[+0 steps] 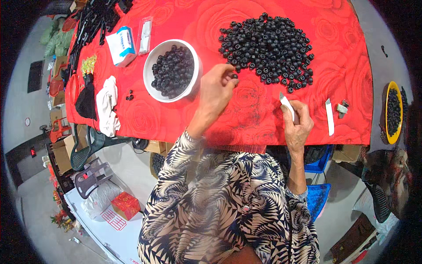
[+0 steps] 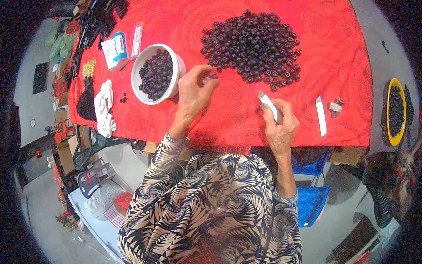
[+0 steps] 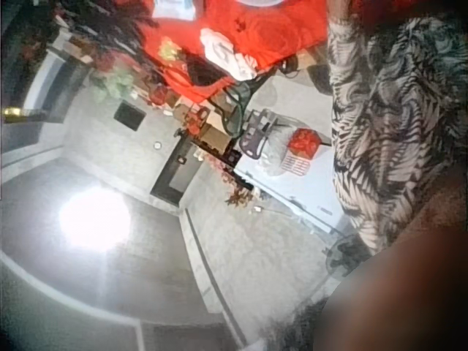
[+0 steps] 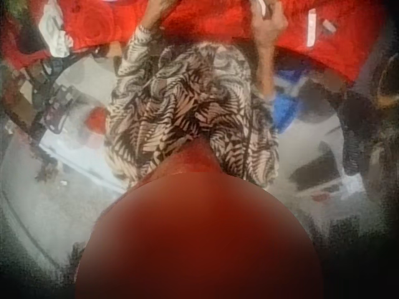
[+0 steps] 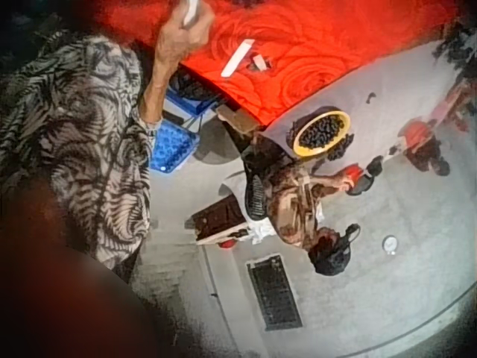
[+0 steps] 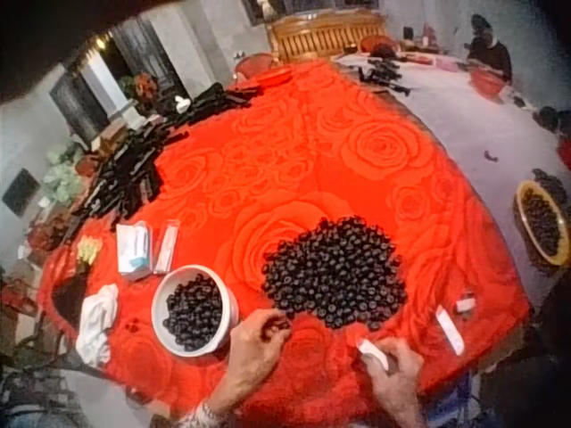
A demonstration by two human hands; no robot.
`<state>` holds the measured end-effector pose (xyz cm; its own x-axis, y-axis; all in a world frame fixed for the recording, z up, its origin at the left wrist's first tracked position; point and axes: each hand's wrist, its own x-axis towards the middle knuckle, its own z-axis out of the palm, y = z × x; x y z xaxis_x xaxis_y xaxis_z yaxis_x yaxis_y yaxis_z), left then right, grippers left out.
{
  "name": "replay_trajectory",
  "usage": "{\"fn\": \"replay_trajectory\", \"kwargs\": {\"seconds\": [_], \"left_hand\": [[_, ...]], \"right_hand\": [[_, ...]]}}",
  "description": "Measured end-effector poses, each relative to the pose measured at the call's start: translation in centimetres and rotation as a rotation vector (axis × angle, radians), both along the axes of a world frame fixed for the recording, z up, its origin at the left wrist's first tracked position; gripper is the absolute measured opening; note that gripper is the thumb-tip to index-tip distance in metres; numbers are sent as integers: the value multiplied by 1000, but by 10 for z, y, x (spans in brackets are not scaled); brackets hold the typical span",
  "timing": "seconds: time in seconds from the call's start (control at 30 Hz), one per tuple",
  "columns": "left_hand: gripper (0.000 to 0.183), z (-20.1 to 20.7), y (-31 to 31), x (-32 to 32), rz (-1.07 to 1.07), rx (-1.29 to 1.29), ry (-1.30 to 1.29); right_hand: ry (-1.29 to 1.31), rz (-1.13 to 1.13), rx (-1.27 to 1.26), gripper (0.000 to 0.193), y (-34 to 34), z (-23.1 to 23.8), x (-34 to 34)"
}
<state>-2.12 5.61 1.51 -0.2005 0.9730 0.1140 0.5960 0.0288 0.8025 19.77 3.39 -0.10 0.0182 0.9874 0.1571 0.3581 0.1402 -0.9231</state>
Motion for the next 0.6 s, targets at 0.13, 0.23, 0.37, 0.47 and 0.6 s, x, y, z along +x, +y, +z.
{"fn": "replay_trajectory", "kwargs": {"seconds": [0.13,0.23,0.37,0.47,0.6], "left_hand": [[25,4,-17,5,114,-80,-738],[23,15,-28,8,103,-88,-897],[24,17,-41,8,71,-110,-917],[21,14,-44,12,46,-37,-936],[18,14,-49,12,34,-83,-1030]], "right_hand": [[-31,9,5,19,1,-5,0],[-37,2,-11,19,2,-5,0],[-18,4,-7,18,2,-10,-1],[-59,6,17,17,2,-12,-1],[-91,11,5,16,2,-5,-1]]}}
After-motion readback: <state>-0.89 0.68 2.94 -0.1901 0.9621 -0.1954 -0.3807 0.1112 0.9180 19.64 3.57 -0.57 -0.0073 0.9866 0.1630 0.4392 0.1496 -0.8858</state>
